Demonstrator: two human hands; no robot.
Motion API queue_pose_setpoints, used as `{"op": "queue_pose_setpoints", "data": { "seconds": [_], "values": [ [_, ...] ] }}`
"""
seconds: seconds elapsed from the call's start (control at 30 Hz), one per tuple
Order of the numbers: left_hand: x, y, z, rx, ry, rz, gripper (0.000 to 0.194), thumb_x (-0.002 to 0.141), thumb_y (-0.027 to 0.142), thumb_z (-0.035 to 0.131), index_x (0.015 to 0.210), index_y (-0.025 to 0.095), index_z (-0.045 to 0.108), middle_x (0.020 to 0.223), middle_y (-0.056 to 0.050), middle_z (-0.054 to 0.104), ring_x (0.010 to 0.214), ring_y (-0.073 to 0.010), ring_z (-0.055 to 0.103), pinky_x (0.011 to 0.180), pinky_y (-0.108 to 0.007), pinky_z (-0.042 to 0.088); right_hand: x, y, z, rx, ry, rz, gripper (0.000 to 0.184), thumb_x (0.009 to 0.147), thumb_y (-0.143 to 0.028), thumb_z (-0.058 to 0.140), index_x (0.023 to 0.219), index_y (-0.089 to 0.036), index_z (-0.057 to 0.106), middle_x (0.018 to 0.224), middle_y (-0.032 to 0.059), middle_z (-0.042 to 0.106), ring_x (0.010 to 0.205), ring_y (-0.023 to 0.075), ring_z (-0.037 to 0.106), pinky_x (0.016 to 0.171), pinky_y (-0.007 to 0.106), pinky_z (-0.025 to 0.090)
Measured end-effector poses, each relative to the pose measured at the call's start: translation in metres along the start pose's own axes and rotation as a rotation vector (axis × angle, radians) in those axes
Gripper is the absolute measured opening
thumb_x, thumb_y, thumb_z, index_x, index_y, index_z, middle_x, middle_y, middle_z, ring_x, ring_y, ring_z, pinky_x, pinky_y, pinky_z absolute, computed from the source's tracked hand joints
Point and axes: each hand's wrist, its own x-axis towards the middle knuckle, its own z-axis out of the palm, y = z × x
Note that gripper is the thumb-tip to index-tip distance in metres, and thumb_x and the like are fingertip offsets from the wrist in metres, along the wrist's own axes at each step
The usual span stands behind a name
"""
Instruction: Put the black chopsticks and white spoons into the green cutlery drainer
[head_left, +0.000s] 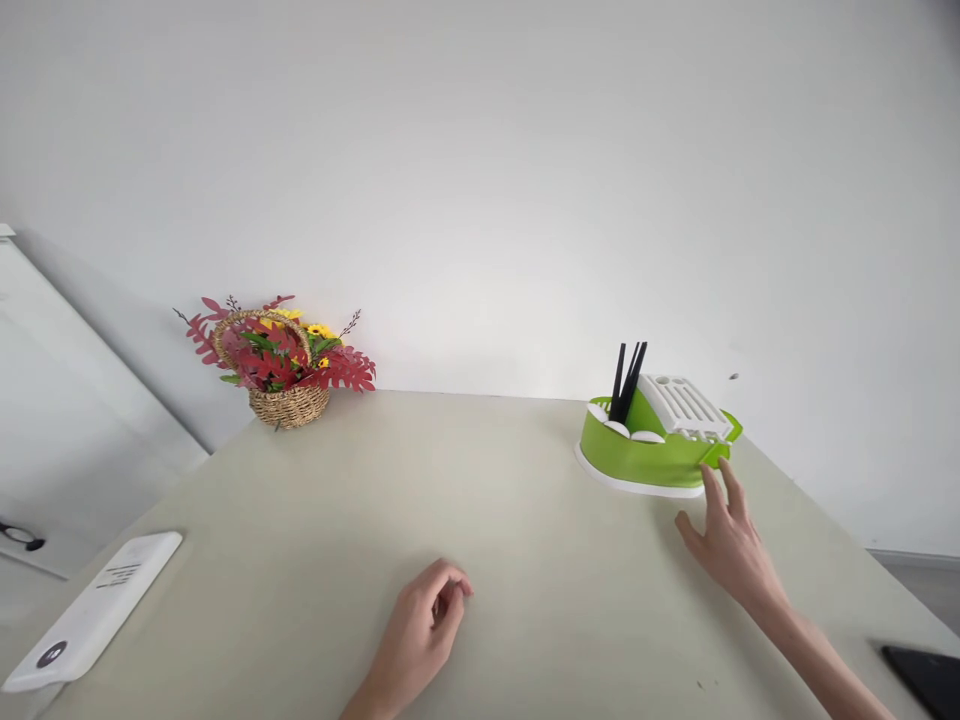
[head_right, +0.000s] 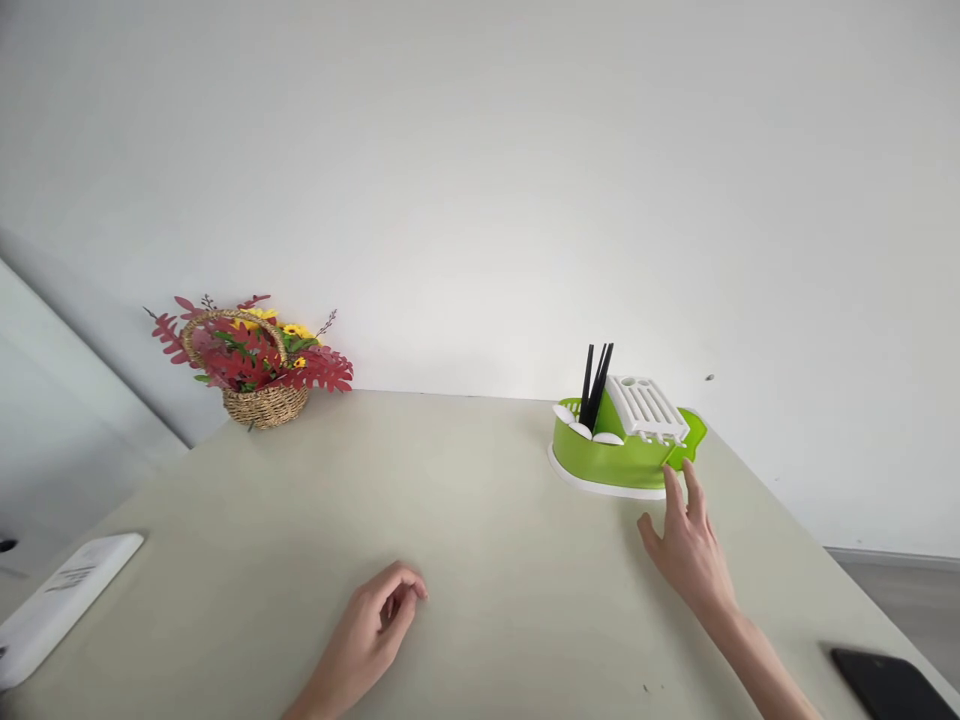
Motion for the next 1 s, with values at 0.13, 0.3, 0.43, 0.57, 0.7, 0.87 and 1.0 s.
{"op": "queue_pose_setpoints", "data": {
  "seconds": [0.13, 0.3, 0.43, 0.57, 0.7, 0.87, 1.0],
  "values": [
    [-0.001, -0.001, 0.003, 0.056, -0.001, 0.070, 0.020, 0.100, 0.025, 0.044, 0.089, 0.023, 0.061, 0.081, -0.002, 0.063, 0.067, -0.0144, 0.054, 0.059, -0.023, 0.040, -0.010, -0.014, 0.003, -0.008, 0.039, 0.022, 0.081, 0.095, -0.047, 0.047, 0.165, -0.024, 0.012, 0.171, 0.0209, 0.015, 0.116, 0.0379, 0.065, 0.081, 0.051, 0.058],
    [0.000, -0.003, 0.006, 0.186, -0.004, 0.186, 0.019, 0.098, 0.017, 0.044, 0.090, 0.023, 0.059, 0.083, -0.001, 0.066, 0.065, -0.0140, 0.055, 0.061, -0.024, 0.042, -0.028, -0.039, 0.004, 0.021, 0.061, 0.041, 0.080, 0.095, -0.045, 0.046, 0.165, -0.027, 0.010, 0.171, 0.0203, 0.012, 0.119, 0.0382, 0.064, 0.071, 0.046, 0.059],
    [0.000, -0.004, 0.010, 0.310, 0.004, 0.297, 0.022, 0.097, 0.010, 0.043, 0.090, 0.023, 0.058, 0.088, -0.001, 0.068, 0.069, -0.0143, 0.058, 0.064, -0.026, 0.042, -0.045, -0.068, 0.000, 0.063, 0.053, 0.051, 0.078, 0.097, -0.039, 0.043, 0.165, -0.029, 0.006, 0.170, 0.0203, 0.011, 0.116, 0.0365, 0.065, 0.065, 0.042, 0.058],
    [-0.001, -0.007, 0.013, 0.370, -0.003, 0.354, 0.024, 0.094, 0.005, 0.042, 0.091, 0.023, 0.058, 0.089, -0.002, 0.068, 0.073, -0.0152, 0.061, 0.068, -0.027, 0.043, -0.062, -0.101, 0.000, 0.121, 0.053, 0.013, 0.077, 0.097, -0.036, 0.042, 0.165, -0.029, 0.007, 0.170, 0.0202, 0.013, 0.122, 0.0378, 0.062, 0.065, 0.043, 0.059],
    [-0.003, -0.012, 0.013, 0.370, 0.002, 0.375, 0.024, 0.092, 0.005, 0.043, 0.092, 0.023, 0.059, 0.088, -0.002, 0.068, 0.072, -0.0151, 0.061, 0.068, -0.027, 0.043, -0.083, -0.137, 0.004, 0.201, 0.044, -0.032, 0.074, 0.098, -0.033, 0.040, 0.165, -0.030, 0.009, 0.171, 0.0182, 0.012, 0.126, 0.0385, 0.060, 0.070, 0.046, 0.061],
    [-0.007, -0.014, 0.010, 0.320, 0.025, 0.370, 0.023, 0.088, 0.005, 0.047, 0.090, 0.023, 0.062, 0.085, -0.001, 0.068, 0.063, -0.0129, 0.059, 0.062, -0.026, 0.042, -0.113, -0.185, 0.000, 0.268, 0.028, -0.119, 0.077, 0.098, -0.026, 0.041, 0.166, -0.034, 0.007, 0.173, 0.0125, 0.011, 0.138, 0.0388, 0.051, 0.090, 0.054, 0.059],
    [-0.013, -0.013, 0.009, 0.292, 0.038, 0.376, 0.023, 0.085, 0.004, 0.050, 0.088, 0.023, 0.064, 0.083, 0.001, 0.068, 0.058, -0.0112, 0.057, 0.060, -0.025, 0.042, -0.132, -0.209, -0.013, 0.273, 0.008, -0.204, 0.082, 0.097, -0.018, 0.042, 0.167, -0.036, 0.004, 0.174, 0.0071, 0.009, 0.152, 0.0382, 0.033, 0.110, 0.062, 0.047]
  ]
}}
